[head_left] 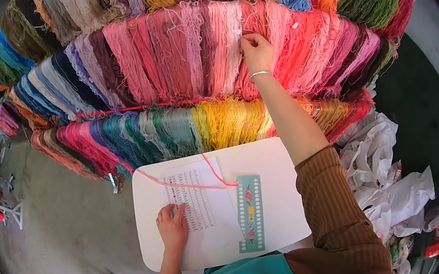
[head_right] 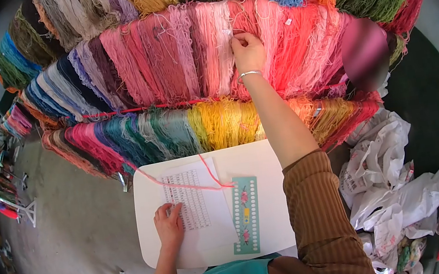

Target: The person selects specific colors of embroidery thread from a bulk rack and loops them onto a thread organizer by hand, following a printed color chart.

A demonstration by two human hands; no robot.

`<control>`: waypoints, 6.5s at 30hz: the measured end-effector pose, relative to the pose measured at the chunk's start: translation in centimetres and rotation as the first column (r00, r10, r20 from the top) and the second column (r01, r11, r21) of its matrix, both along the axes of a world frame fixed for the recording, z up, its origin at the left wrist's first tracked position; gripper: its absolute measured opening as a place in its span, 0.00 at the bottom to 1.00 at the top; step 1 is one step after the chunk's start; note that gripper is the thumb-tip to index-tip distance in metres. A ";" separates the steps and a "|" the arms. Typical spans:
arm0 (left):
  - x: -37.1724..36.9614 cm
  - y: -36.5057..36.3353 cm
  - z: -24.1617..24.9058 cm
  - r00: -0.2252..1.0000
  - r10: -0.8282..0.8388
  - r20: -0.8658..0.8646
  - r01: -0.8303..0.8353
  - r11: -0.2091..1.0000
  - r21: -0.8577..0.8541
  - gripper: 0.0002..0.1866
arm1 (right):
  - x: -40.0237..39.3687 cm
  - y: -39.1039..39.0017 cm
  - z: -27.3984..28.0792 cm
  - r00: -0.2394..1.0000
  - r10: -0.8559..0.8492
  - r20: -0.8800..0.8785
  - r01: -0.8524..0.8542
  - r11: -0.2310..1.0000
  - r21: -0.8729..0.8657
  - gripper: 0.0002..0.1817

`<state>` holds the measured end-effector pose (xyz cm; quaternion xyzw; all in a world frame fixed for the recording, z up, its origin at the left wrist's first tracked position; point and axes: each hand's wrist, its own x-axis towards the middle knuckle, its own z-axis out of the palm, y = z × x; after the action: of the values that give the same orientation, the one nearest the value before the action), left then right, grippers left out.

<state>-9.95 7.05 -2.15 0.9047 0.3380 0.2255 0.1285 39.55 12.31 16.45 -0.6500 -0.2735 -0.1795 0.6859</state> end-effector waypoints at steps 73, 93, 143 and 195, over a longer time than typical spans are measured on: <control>0.1 0.5 -1.5 1.000 -0.029 0.000 0.029 0.999 0.015 0.24 | -24.7 -81.9 -36.2 0.076 -0.986 0.146 -0.541 -0.164 -0.825 0.17; 20.4 -17.4 7.0 0.673 -0.434 0.599 0.668 0.007 -0.744 0.19 | -18.1 -39.6 -9.5 0.705 0.433 -0.562 -0.681 0.634 -0.366 0.02; 13.9 -7.2 0.8 0.958 0.187 0.216 0.171 0.233 -0.957 0.14 | -22.6 -22.5 -21.3 0.731 0.423 -0.536 -0.643 0.689 -0.333 0.04; 6.0 0.7 3.0 0.753 0.573 0.322 0.626 -0.474 -0.620 0.11 | -20.8 -21.1 -19.6 0.542 0.427 -0.723 -0.819 0.462 -0.341 0.14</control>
<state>-3.90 7.73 0.82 0.1626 0.2439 0.1064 0.9501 18.78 -8.82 -3.19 -0.7072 -0.3402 0.3983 0.4748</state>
